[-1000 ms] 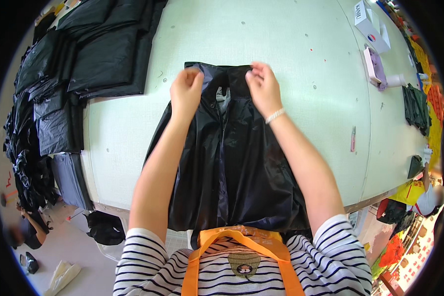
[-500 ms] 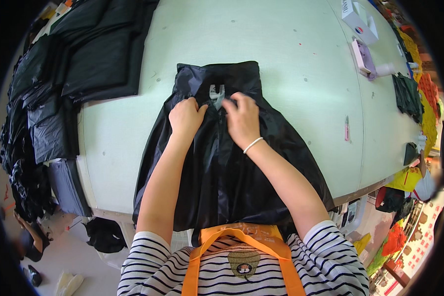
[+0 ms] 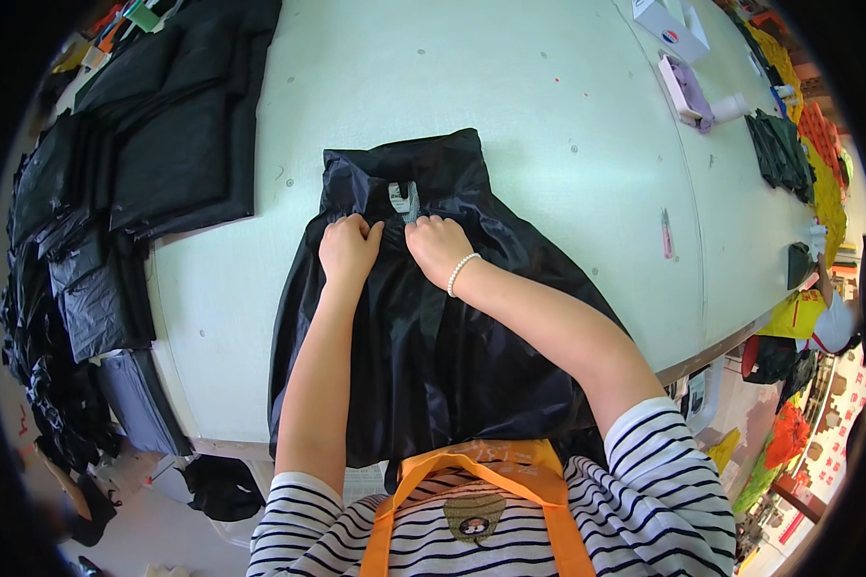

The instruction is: The person folds a black jacket on a white table. They smooth the fabric, fold the sleeves inward, fold the jacket in half, and then fold it again into a compact rectangle. The folded jacket is placed on a stack of similar items.

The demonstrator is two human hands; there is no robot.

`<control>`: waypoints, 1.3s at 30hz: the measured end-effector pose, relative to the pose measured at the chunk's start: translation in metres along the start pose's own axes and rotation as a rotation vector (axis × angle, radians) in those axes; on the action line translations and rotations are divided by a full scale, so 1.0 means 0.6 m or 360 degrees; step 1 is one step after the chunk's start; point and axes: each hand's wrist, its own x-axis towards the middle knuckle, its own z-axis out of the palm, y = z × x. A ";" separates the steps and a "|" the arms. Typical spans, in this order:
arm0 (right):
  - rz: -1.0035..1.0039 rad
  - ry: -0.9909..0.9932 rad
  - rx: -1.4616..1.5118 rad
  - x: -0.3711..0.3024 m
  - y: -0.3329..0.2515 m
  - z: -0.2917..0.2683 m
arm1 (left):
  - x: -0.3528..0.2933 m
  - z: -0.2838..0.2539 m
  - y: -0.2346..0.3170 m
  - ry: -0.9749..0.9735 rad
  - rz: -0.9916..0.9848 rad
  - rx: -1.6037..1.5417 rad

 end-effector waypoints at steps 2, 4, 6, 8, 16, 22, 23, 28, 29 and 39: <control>0.0069 -0.0078 0.0199 0.004 0.001 -0.008 | 0.004 0.002 -0.001 -0.0029 -0.0020 -0.0023; 0.0135 -0.0163 0.0355 0.000 0.001 -0.008 | 0.003 0.003 0.001 -0.0049 -0.0049 -0.0014; 0.0318 -0.0310 0.0581 0.002 -0.001 -0.019 | 0.006 0.002 0.006 -0.0077 -0.0087 -0.0007; 0.0371 -0.0285 0.0682 0.007 0.008 -0.007 | 0.005 -0.001 0.009 -0.0117 -0.0141 0.0006; -0.0110 0.0135 0.0014 0.024 0.021 -0.005 | 0.014 -0.017 0.018 -0.0079 -0.0345 -0.0352; -0.0173 0.0635 0.0140 0.061 0.080 0.007 | 0.085 -0.049 0.150 0.0409 0.0356 -0.0407; -0.0004 0.0740 0.0498 0.054 0.089 0.000 | 0.107 -0.044 0.173 0.0388 0.0394 -0.0347; 0.0780 0.1445 0.0291 -0.091 0.334 -0.057 | 0.189 -0.004 0.236 -0.0070 0.0227 0.0302; 0.1155 0.1355 0.0002 -0.148 0.401 -0.051 | 0.198 0.002 0.250 -0.0223 0.0173 0.0337; 0.1692 0.0858 -0.0316 -0.379 0.565 -0.017 | 0.240 0.042 0.223 -0.0691 -0.0182 -0.0632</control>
